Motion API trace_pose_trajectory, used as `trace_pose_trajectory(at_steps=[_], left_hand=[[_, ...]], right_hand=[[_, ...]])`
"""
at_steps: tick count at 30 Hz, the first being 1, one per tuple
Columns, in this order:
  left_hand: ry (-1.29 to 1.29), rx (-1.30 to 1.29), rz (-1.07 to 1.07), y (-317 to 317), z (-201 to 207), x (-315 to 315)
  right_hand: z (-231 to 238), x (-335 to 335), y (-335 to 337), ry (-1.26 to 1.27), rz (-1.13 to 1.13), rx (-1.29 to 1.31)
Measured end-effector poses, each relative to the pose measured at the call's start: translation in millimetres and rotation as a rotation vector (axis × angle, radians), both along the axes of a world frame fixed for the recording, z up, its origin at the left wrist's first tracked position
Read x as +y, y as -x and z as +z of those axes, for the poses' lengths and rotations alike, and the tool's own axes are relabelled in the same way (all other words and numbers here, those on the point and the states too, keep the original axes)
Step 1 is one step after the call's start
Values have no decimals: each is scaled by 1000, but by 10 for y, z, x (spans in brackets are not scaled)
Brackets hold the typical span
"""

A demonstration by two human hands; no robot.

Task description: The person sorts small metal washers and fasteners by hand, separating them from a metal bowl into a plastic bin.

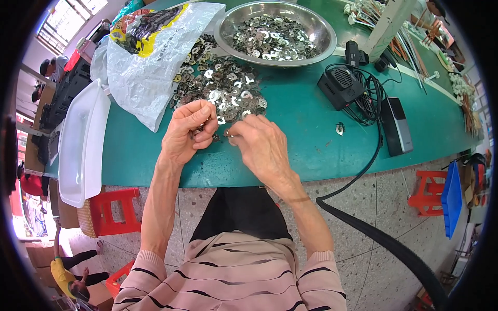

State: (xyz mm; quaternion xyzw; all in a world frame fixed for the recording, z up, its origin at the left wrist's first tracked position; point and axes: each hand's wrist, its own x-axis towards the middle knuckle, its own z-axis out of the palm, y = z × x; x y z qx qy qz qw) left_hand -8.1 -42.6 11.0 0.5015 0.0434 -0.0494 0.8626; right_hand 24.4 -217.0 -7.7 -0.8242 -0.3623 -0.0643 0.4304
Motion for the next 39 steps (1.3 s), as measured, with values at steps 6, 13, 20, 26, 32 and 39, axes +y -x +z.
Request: trace_pose_trajectory(at_steps=[6, 13, 20, 26, 32, 39], left_hand=[[19, 11, 9, -5, -19, -1], [-111, 43, -86, 15, 10, -62], [-233, 6, -148, 25, -2, -89], [-246, -7, -146, 23, 4, -98], [-293, 17, -114, 24, 6, -103], [-99, 123, -95, 5, -8, -54]], right_hand=[[22, -23, -17, -207, -46, 295], [3, -25, -8, -612, 45, 662], [-22, -46, -27, -598, 37, 590], [9, -20, -8, -588, -6, 495], [33, -50, 1, -505, -7, 471], [77, -78, -8, -617, 231, 742]])
